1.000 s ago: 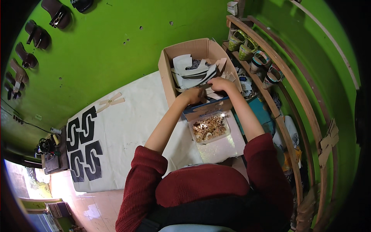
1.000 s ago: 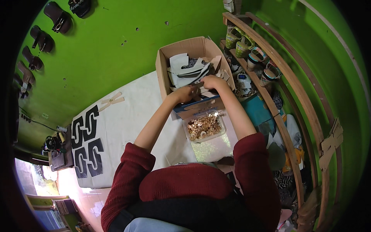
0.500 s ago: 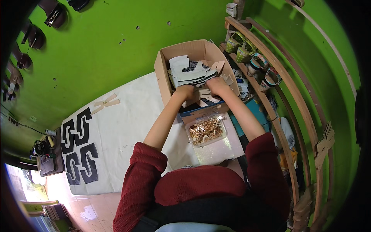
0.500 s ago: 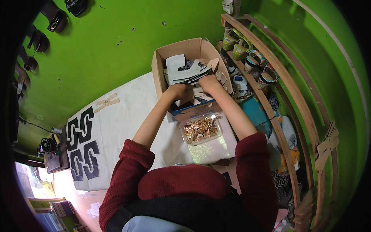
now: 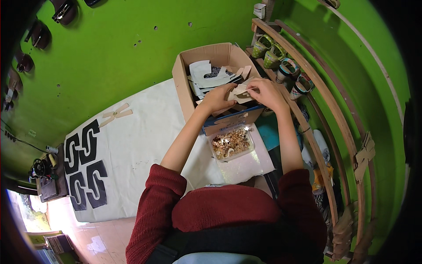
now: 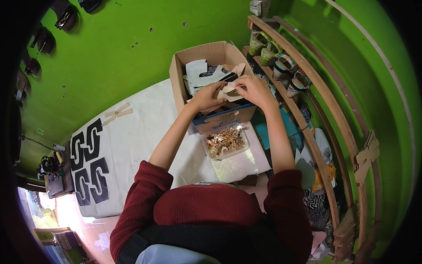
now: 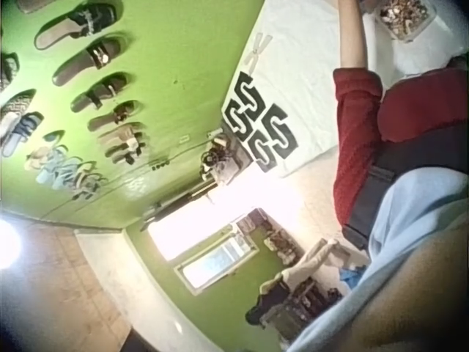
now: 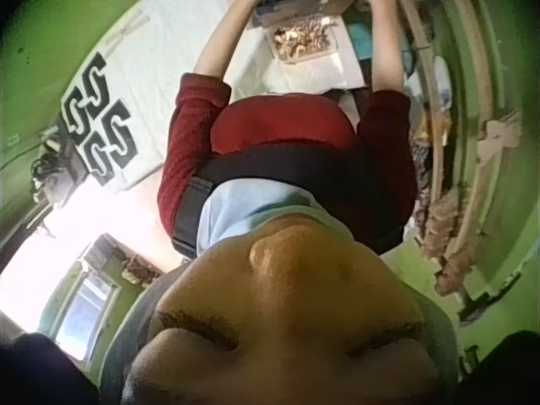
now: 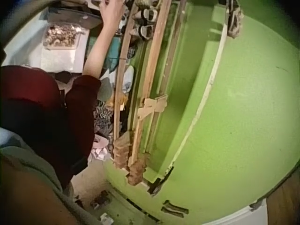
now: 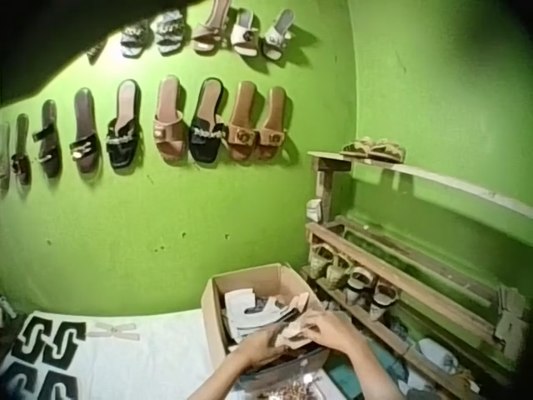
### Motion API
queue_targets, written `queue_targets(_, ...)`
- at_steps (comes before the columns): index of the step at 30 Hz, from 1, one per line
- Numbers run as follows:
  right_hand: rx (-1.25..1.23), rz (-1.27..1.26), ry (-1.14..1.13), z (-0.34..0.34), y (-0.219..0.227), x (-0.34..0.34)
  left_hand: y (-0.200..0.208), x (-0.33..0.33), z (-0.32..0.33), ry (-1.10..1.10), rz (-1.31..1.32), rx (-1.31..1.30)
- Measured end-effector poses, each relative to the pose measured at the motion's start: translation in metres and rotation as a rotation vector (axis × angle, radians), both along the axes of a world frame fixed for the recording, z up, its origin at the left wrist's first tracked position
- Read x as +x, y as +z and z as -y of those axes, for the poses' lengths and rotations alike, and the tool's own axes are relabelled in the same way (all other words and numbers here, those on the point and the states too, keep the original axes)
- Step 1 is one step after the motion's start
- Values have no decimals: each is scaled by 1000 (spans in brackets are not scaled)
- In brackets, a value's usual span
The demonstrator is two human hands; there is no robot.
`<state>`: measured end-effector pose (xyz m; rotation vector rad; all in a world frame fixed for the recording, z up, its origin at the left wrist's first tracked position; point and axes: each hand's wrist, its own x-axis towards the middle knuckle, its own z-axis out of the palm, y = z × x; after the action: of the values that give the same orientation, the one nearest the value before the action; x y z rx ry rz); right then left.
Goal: Manually attaching metal hardware components to leather shoe upper pieces.
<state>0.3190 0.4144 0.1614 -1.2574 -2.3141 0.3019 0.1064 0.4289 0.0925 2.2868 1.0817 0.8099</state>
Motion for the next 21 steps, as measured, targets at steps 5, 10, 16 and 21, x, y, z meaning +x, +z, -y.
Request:
queue_targets(5, 80, -98, -100, 17, -19, -3, 6, 4, 16, 383, -67, 241)
queue_targets(10, 297, -192, -196, 20, -48, -10, 15, -2, 27, 418, -149, 67)
queue_targets(16, 309, -134, -289, 24, -51, -22, 25, -31, 24, 184, 69, -280)
queue_targets(21, 428, -184, -238, 19, -39, -48, 22, -37, 30, 120, 166, -345)
